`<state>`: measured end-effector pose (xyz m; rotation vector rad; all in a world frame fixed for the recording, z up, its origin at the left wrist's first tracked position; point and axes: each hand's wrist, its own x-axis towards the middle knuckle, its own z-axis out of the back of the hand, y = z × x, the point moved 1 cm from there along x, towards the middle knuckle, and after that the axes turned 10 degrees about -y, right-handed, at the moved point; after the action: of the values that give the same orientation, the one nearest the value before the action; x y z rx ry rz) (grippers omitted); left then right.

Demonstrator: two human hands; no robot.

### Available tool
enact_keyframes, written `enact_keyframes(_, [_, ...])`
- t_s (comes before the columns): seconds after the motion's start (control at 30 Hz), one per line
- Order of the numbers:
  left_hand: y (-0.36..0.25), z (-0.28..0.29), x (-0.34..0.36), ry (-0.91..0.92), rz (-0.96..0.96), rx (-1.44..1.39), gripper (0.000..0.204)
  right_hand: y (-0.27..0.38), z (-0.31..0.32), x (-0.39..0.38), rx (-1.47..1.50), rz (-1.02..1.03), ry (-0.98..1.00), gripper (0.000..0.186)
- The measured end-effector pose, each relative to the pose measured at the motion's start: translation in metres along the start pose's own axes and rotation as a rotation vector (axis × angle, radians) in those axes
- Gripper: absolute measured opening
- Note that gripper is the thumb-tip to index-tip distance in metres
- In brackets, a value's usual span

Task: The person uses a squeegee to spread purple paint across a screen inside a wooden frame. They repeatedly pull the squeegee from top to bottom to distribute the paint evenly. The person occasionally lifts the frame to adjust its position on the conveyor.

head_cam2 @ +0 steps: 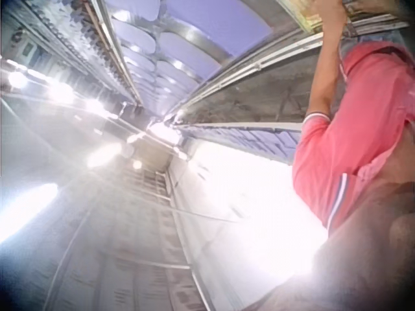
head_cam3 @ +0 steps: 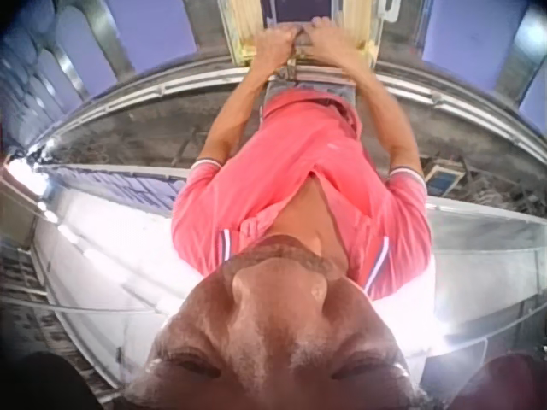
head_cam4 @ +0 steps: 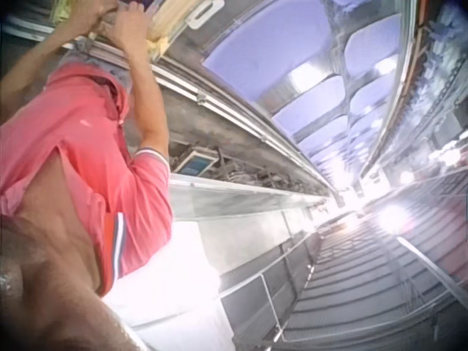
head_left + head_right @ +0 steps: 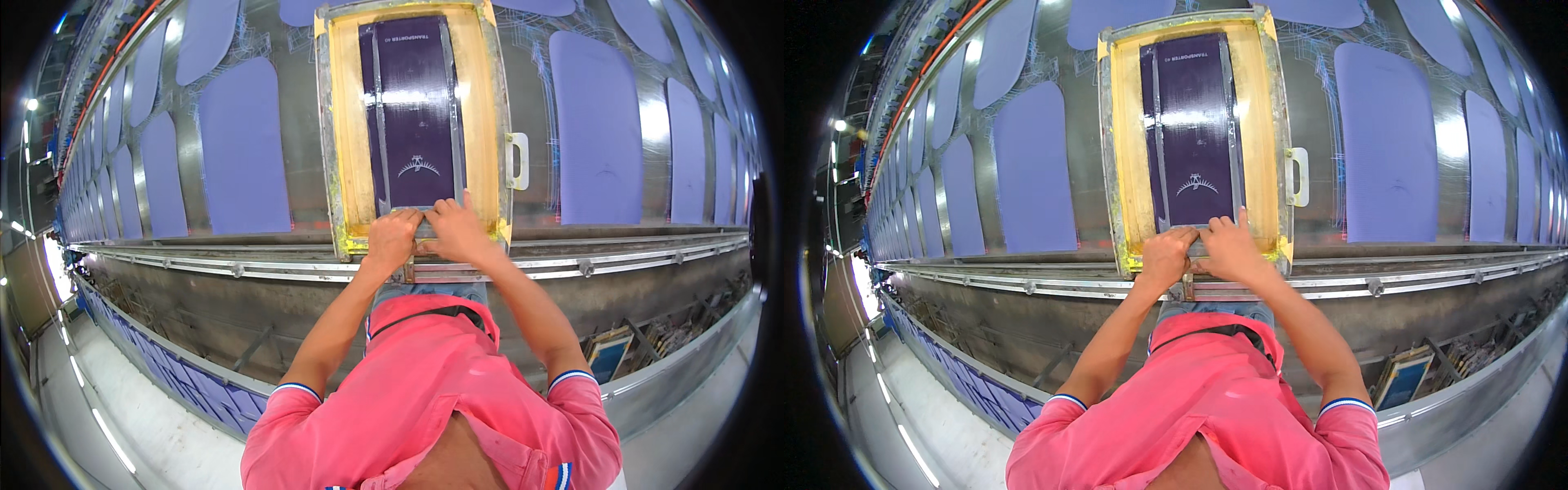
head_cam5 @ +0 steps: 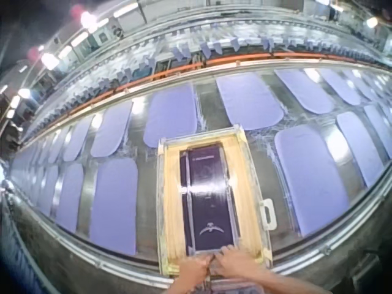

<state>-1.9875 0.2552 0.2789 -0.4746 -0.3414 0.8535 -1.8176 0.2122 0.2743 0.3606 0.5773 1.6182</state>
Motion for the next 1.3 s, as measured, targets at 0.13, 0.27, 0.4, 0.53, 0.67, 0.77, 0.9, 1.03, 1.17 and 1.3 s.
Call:
enact_keyframes(0.13, [0.007, 0.000, -0.009, 0.059, 0.045, 0.067, 0.033, -0.065, 0.053, 0.036, -0.168, -0.214, -0.649, 0.052])
enact_keyframes(0.27, [0.005, -0.014, 0.011, 0.147, -0.037, 0.117, 0.028, -0.202, 0.032, 0.028, 0.024, -0.596, -0.816, 0.042])
enact_keyframes(0.4, [0.020, -0.011, -0.021, 0.100, 0.035, 0.056, 0.024, -0.201, 0.018, 0.045, 0.172, -0.515, -0.795, 0.033])
enact_keyframes(0.53, [0.031, -0.005, -0.034, -0.087, 0.020, -0.014, 0.016, -0.126, 0.061, 0.041, 0.395, -0.566, -0.816, 0.039])
enact_keyframes(0.67, [0.104, 0.042, -0.037, -0.004, 0.024, 0.130, 0.017, -0.064, 0.015, 0.086, 0.247, -0.489, -0.919, 0.038])
enact_keyframes(0.77, [0.087, 0.078, -0.051, 0.000, 0.077, 0.125, 0.016, -0.022, 0.029, 0.081, 0.391, -0.549, -0.900, 0.040])
enact_keyframes(0.9, [0.187, 0.145, -0.072, -0.009, 0.079, 0.166, 0.013, 0.025, -0.043, 0.149, 0.521, -0.569, -0.839, 0.040])
enact_keyframes(1.03, [0.256, 0.176, -0.096, 0.040, 0.070, 0.178, 0.012, 0.078, -0.102, 0.187, 0.494, -0.536, -0.909, 0.037])
enact_keyframes(1.17, [0.267, 0.169, -0.109, 0.028, 0.033, 0.133, 0.009, 0.066, -0.117, 0.195, 0.473, -0.521, -0.885, 0.035])
enact_keyframes(1.3, [0.274, 0.164, -0.133, 0.059, 0.005, 0.160, 0.007, 0.063, -0.130, 0.204, 0.419, -0.558, -0.808, 0.034])
